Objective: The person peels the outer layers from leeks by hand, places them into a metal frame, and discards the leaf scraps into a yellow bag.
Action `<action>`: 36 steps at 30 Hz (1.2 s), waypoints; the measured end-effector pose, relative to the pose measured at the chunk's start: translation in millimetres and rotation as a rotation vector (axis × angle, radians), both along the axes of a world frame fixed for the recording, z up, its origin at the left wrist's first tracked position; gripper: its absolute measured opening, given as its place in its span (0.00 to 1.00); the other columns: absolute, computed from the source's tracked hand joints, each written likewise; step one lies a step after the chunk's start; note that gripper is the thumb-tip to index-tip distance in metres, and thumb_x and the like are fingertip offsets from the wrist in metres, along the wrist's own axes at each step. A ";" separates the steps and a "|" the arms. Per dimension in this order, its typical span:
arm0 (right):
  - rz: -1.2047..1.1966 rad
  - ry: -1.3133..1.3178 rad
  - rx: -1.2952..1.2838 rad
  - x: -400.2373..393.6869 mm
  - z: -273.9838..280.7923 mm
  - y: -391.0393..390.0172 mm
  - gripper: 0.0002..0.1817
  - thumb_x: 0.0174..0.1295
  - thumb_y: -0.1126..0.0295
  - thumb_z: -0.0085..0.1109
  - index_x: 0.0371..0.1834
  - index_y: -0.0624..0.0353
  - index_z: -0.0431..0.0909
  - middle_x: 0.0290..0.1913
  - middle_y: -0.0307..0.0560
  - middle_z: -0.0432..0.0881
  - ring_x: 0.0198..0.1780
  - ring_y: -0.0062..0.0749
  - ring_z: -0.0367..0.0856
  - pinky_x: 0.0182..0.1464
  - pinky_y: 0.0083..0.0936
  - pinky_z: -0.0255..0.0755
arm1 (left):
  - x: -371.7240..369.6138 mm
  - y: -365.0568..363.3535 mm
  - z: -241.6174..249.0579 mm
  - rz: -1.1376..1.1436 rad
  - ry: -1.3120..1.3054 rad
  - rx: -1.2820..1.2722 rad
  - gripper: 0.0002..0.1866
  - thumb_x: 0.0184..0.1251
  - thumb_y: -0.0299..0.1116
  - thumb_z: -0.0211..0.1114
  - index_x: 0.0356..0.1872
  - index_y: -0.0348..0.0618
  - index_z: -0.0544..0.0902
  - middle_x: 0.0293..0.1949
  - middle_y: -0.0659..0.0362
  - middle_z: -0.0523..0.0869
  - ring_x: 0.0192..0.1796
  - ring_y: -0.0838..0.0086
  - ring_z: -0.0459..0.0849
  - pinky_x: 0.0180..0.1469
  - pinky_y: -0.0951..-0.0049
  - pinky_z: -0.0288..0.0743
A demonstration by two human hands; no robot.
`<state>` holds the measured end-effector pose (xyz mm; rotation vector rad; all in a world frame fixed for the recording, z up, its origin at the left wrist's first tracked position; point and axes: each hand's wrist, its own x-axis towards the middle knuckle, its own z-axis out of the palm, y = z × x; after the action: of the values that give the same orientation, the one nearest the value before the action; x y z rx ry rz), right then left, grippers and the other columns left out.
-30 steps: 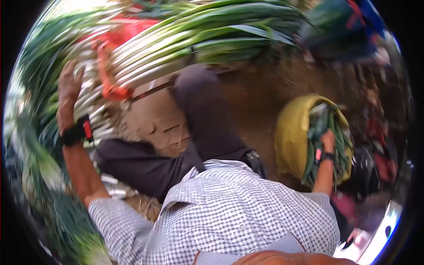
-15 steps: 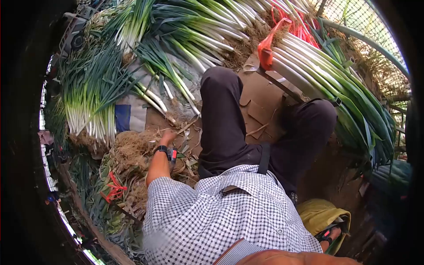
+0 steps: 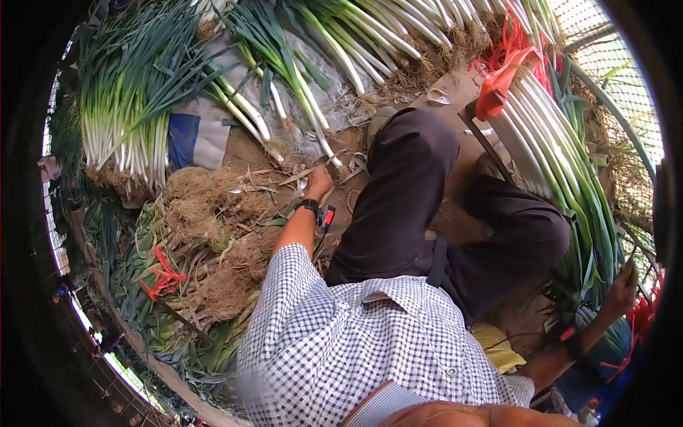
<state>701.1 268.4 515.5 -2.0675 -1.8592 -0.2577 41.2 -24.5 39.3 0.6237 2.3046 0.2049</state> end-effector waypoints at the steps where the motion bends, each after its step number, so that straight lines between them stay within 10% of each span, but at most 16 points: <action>1: 0.100 -0.013 0.047 -55.3 1.0 20.9 0.17 0.74 0.61 0.53 0.59 0.54 0.81 0.52 0.45 0.87 0.51 0.25 0.84 0.53 0.23 0.75 | 1.8 16.1 2.9 0.064 0.021 0.010 0.21 0.61 0.45 0.63 0.43 0.37 0.85 0.45 0.40 0.86 0.53 0.46 0.83 0.55 0.54 0.76; 11: 1.002 -0.012 0.190 -357.1 -74.9 70.8 0.08 0.62 0.76 0.65 0.44 0.58 0.86 0.39 0.46 0.88 0.37 0.32 0.88 0.40 0.27 0.80 | 0.0 70.3 -32.0 0.566 -0.043 -0.066 0.25 0.58 0.47 0.69 0.48 0.34 0.83 0.49 0.40 0.85 0.54 0.47 0.84 0.57 0.55 0.76; 20: 1.212 0.233 -0.463 -404.5 -120.7 75.1 0.05 0.62 0.71 0.63 0.37 0.62 0.81 0.31 0.54 0.82 0.34 0.52 0.82 0.37 0.40 0.74 | -27.2 29.3 -3.2 0.705 -0.158 0.053 0.18 0.61 0.36 0.64 0.48 0.34 0.83 0.44 0.42 0.87 0.46 0.57 0.88 0.46 0.59 0.79; 21: 1.255 0.226 -0.496 -409.2 -118.3 72.7 0.06 0.62 0.71 0.63 0.36 0.62 0.81 0.31 0.54 0.82 0.34 0.52 0.82 0.37 0.41 0.74 | -32.7 4.6 -6.1 0.827 -0.354 0.405 0.15 0.65 0.33 0.60 0.47 0.32 0.83 0.37 0.51 0.86 0.37 0.65 0.85 0.39 0.63 0.79; 32: 1.713 0.377 -0.238 -529.5 -93.1 8.8 0.06 0.61 0.71 0.61 0.37 0.61 0.81 0.34 0.53 0.81 0.37 0.53 0.81 0.39 0.43 0.74 | -41.8 -110.6 378.5 0.554 -0.604 0.782 0.18 0.75 0.40 0.56 0.48 0.31 0.83 0.26 0.66 0.79 0.26 0.84 0.75 0.28 0.80 0.70; 36: 1.915 0.007 -0.252 -602.0 -53.2 -85.5 0.17 0.58 0.75 0.59 0.52 0.58 0.77 0.47 0.53 0.78 0.46 0.50 0.81 0.45 0.42 0.74 | 6.5 -141.3 437.5 0.512 -0.589 0.756 0.21 0.74 0.41 0.57 0.50 0.30 0.82 0.25 0.65 0.79 0.28 0.82 0.78 0.33 0.80 0.73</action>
<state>99.1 182.9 462.3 0.2998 -2.8926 0.4813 47.7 -165.8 476.7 0.2413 1.7140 1.3485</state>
